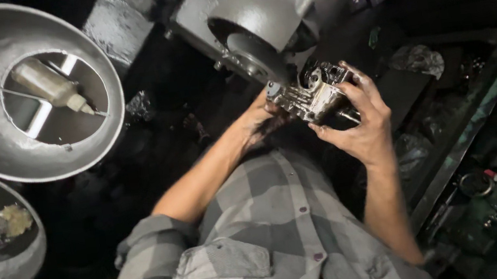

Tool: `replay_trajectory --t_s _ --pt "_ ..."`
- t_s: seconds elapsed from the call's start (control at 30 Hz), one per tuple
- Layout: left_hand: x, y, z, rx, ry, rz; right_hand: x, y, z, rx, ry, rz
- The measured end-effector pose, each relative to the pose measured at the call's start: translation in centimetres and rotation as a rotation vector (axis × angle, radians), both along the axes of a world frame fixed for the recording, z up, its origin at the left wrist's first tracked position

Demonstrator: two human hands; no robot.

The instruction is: The person holds a metal engine crankcase casting and presses its edges and surfaces against a spinning bench grinder, repeatedly rotating and repositioning the part to grind different sides. Near the end they set the part down and handle a small component by the grinder.

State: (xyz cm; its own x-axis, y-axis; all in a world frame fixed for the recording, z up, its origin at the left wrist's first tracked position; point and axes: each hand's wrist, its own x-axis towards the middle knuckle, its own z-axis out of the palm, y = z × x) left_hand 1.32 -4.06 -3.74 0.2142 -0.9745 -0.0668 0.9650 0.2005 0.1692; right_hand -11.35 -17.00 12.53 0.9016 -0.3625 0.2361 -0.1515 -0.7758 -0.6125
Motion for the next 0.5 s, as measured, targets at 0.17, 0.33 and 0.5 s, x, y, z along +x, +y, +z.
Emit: replay_trajectory --t_s 0.17,0.33,0.5 --pt "0.5 -0.2 0.7 -0.046 0.053 0.046 1.5 0.0 0.6 -0.031 0.092 -0.006" --pt "1.1 0.3 0.0 -0.009 -0.022 0.052 1.3 0.0 -1.8 0.054 0.029 -0.013" --pt "1.1 1.6 -0.2 -0.03 -0.051 0.066 0.3 -0.3 -3.6 0.069 0.006 0.025"
